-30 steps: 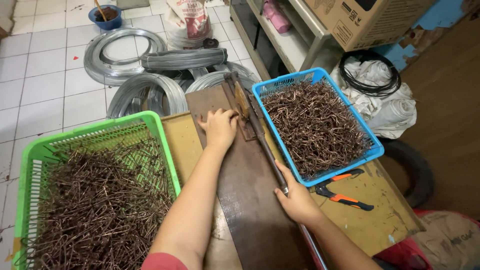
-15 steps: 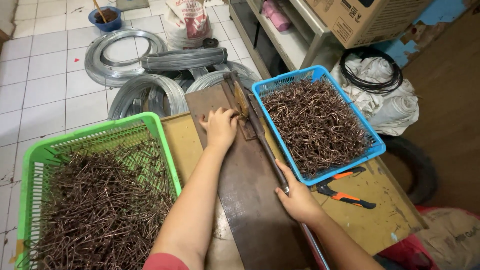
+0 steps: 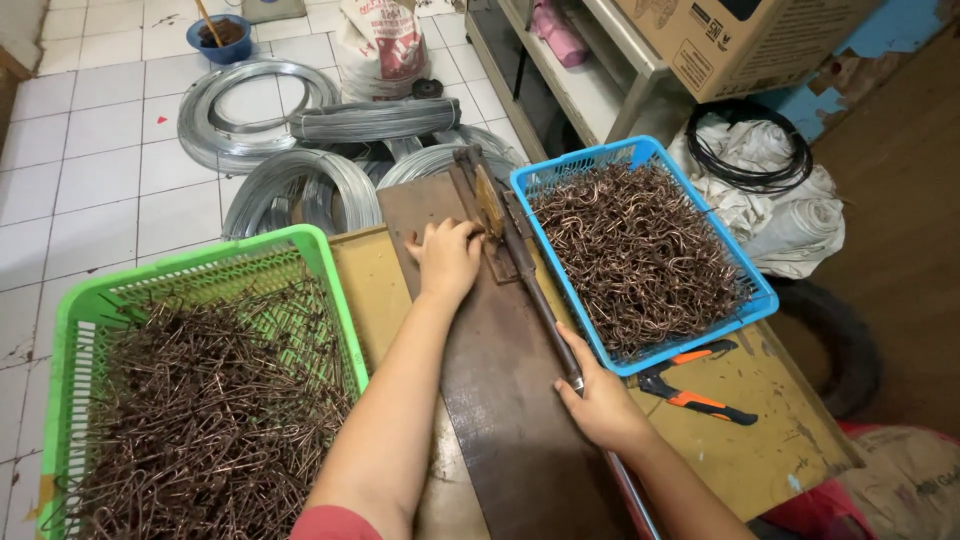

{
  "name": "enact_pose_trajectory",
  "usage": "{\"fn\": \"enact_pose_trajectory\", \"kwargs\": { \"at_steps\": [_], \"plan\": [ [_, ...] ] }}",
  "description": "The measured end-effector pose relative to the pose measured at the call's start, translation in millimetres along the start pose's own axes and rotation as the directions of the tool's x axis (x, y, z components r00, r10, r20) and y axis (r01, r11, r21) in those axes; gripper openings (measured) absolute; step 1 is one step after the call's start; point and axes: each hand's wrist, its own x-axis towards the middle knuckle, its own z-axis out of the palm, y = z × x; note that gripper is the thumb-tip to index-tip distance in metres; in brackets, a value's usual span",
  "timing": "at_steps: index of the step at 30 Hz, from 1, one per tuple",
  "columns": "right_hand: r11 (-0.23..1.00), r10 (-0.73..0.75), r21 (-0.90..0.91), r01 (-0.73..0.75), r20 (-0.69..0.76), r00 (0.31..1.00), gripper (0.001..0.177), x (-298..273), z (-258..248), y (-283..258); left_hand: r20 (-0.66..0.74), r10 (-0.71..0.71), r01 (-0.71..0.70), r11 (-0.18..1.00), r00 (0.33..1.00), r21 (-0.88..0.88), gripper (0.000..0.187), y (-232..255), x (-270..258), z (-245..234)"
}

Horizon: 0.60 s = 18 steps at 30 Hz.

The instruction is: Manually bending small metal wires using a specialized jig and lever tool.

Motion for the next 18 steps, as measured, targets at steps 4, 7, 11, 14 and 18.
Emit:
{"fn": "enact_pose_trajectory", "kwargs": {
  "at_steps": [4,7,11,14,18],
  "plan": [
    [1.000,-0.020,0.004,0.020,-0.002,1.000,0.083,1,-1,1,0.006,-0.002,0.002,1.000,1.000,0.001,0.023,-1,1,2],
    [1.000,-0.008,0.012,0.008,0.009,1.000,0.083,-1,-1,-1,-0.026,0.014,-0.014,1.000,1.000,0.004,0.022,-4,1,7],
    [1.000,0.002,0.012,-0.002,-0.004,1.000,0.083,0,0,1,0.037,-0.016,0.017,1.000,0.999,-0.023,0.028,6,-3,-8],
    [1.000,-0.009,0.002,0.009,-0.019,1.000,0.084,3,1,2,0.031,-0.013,0.015,0.999,0.999,-0.039,0.028,0,2,3],
    [1.000,-0.020,0.017,0.020,-0.022,1.000,0.083,3,2,5,-0.022,-0.032,0.030,0.996,0.999,-0.085,0.021,-2,0,13]
  ]
}}
